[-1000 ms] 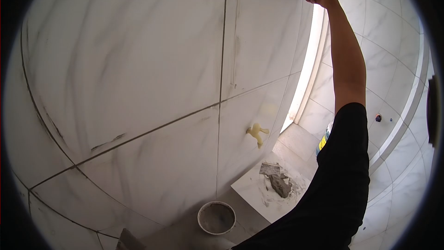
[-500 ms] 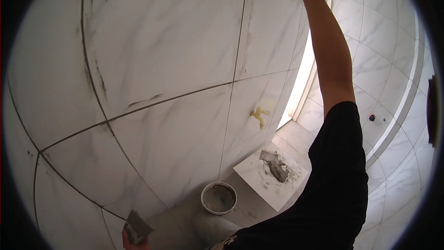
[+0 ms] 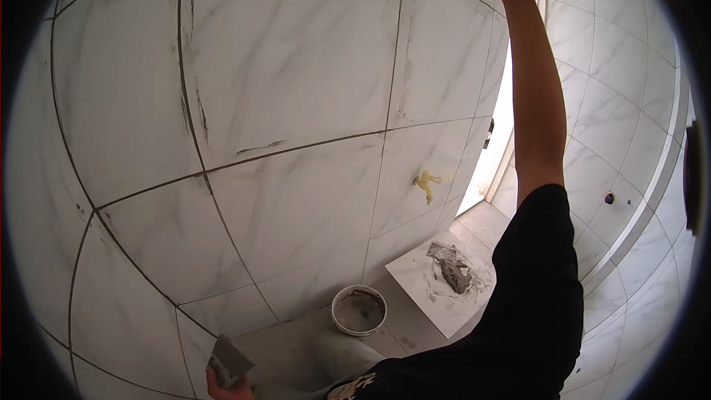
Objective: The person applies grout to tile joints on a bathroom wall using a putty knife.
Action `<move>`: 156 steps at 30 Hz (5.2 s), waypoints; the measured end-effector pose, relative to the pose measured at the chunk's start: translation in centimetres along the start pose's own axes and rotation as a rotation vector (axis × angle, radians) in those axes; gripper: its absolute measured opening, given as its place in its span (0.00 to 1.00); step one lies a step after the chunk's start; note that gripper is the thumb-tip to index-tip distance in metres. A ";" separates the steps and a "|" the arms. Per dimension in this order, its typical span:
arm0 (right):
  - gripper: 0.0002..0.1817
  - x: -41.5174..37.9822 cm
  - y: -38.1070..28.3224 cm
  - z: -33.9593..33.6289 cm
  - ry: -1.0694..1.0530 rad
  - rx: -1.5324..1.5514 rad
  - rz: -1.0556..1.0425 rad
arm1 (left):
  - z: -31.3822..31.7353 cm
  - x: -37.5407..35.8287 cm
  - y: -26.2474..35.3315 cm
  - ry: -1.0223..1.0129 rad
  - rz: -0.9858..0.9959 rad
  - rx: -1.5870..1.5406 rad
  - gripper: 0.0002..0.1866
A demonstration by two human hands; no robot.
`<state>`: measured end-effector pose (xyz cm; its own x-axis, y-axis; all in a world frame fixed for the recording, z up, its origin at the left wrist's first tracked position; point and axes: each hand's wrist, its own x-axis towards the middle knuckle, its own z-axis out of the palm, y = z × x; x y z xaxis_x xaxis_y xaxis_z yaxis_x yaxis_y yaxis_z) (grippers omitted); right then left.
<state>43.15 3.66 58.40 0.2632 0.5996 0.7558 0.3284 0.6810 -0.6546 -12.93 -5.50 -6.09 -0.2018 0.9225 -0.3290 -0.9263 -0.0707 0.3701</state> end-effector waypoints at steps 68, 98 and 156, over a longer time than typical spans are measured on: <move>0.30 -20.8 41.2 -27.3 0.502 -0.330 0.501 | 9.4 2.8 -6.3 -0.159 -0.116 0.552 0.21; 0.23 -20.7 40.5 -26.1 0.468 -0.092 0.597 | 5.9 3.3 -5.1 -0.023 -0.076 0.542 0.20; 0.32 -24.8 36.8 -14.6 0.166 -0.677 0.161 | 9.6 4.2 -6.7 -0.192 -0.230 0.402 0.21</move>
<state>61.89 7.69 15.82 0.4730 0.5622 0.6784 0.7503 0.1467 -0.6447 -4.47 2.55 -1.61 0.0910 0.9529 -0.2894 -0.7363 0.2601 0.6247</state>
